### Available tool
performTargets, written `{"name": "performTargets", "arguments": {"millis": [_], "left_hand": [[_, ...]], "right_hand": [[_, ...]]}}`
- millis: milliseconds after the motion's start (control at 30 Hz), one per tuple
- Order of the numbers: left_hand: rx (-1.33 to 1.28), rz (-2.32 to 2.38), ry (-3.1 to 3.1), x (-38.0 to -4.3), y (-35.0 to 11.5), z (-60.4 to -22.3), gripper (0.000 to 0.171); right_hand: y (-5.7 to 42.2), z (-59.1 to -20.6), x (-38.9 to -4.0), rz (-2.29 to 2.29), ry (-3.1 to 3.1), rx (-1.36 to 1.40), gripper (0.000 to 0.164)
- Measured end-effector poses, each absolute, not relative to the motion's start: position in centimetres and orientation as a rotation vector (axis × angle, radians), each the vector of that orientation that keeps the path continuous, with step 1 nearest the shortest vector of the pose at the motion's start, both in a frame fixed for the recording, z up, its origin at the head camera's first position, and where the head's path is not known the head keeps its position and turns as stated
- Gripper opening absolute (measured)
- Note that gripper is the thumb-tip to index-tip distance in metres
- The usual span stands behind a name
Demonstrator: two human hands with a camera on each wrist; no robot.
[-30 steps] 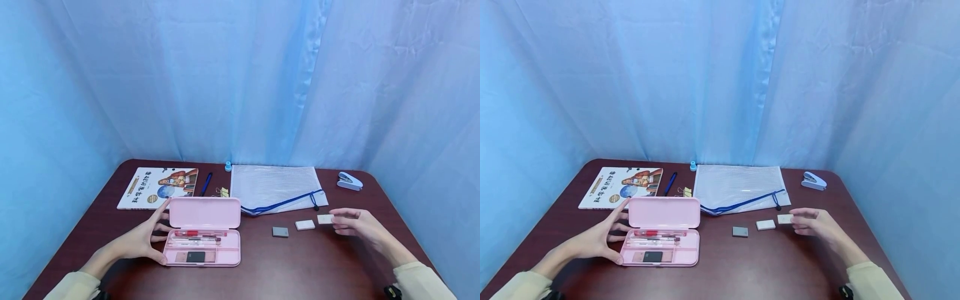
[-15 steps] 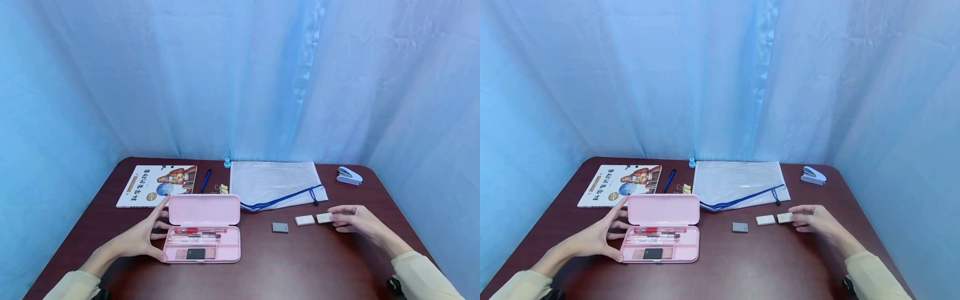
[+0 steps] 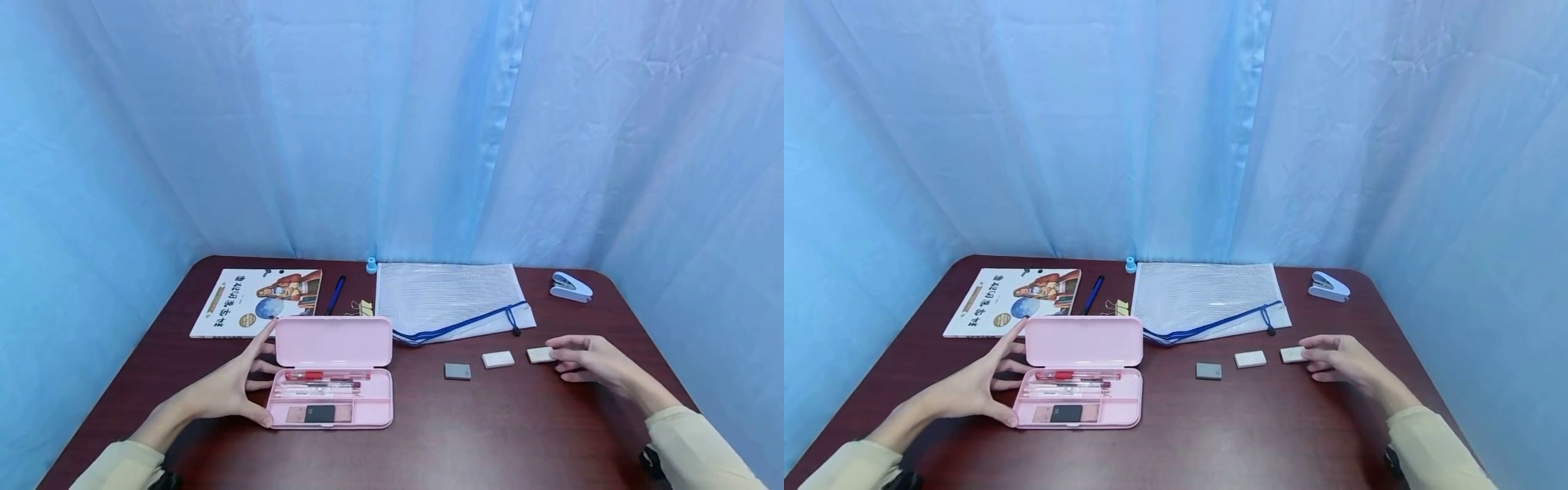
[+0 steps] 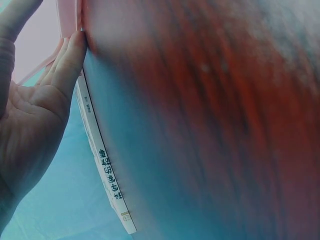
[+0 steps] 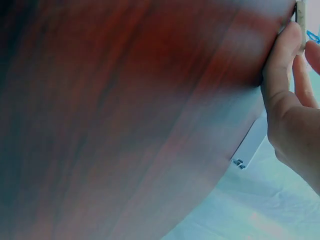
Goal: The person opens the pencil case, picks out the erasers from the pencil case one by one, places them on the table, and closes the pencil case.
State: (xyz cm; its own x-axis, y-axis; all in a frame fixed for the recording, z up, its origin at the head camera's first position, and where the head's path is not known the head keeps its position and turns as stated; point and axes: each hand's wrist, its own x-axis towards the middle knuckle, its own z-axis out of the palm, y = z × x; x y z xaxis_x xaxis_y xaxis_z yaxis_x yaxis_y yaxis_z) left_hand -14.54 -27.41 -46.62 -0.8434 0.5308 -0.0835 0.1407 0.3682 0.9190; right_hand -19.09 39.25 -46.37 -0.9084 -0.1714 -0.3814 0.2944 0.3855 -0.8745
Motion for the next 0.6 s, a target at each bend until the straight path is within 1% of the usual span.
{"name": "performTargets", "arguments": {"millis": [267, 600], "left_hand": [[0.572, 1.46, 2.284, -14.61, -27.26, -46.54, 0.142], [0.565, 1.449, 2.287, -14.52, -27.28, -46.54, 0.141]], "right_hand": [[39.27, -46.65, -19.09, -1.518, 2.282, 0.118, 0.057], [39.18, -46.67, -18.9, -1.55, 2.266, 0.115, 0.055]]}}
